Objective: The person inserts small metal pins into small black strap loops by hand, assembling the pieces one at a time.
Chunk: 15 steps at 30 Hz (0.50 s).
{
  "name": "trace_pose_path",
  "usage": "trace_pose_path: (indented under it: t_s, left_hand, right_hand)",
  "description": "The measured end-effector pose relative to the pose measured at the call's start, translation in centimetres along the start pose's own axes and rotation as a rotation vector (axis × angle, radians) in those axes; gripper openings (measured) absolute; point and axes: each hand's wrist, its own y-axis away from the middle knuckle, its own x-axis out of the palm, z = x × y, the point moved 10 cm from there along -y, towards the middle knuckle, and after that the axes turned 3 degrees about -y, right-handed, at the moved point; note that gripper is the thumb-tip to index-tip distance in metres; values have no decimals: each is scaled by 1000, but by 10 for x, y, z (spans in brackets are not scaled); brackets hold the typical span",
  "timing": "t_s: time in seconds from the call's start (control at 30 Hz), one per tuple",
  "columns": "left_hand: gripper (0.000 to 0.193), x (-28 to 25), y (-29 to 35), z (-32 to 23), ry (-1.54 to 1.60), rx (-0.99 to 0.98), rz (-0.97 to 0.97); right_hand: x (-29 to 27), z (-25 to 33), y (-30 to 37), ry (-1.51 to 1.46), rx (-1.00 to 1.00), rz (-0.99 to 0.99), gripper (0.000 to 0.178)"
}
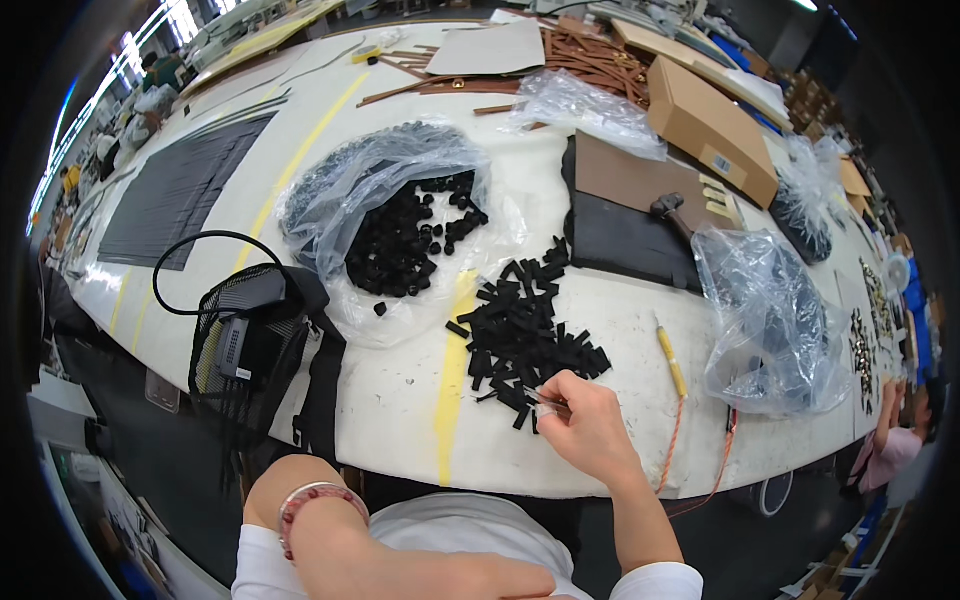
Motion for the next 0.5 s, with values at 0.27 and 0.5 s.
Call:
trace_pose_path:
  t_s: [0.27, 0.5]
  left_hand:
    - [39, -3, 57, -14, 63, -202, -151]
    - [15, 47, 207, 145, 615, -1326, -722]
  right_hand:
    - [7, -16, 3, -355, 114, 39, 13]
    - [29, -4, 3, -811, 141, 91, 12]
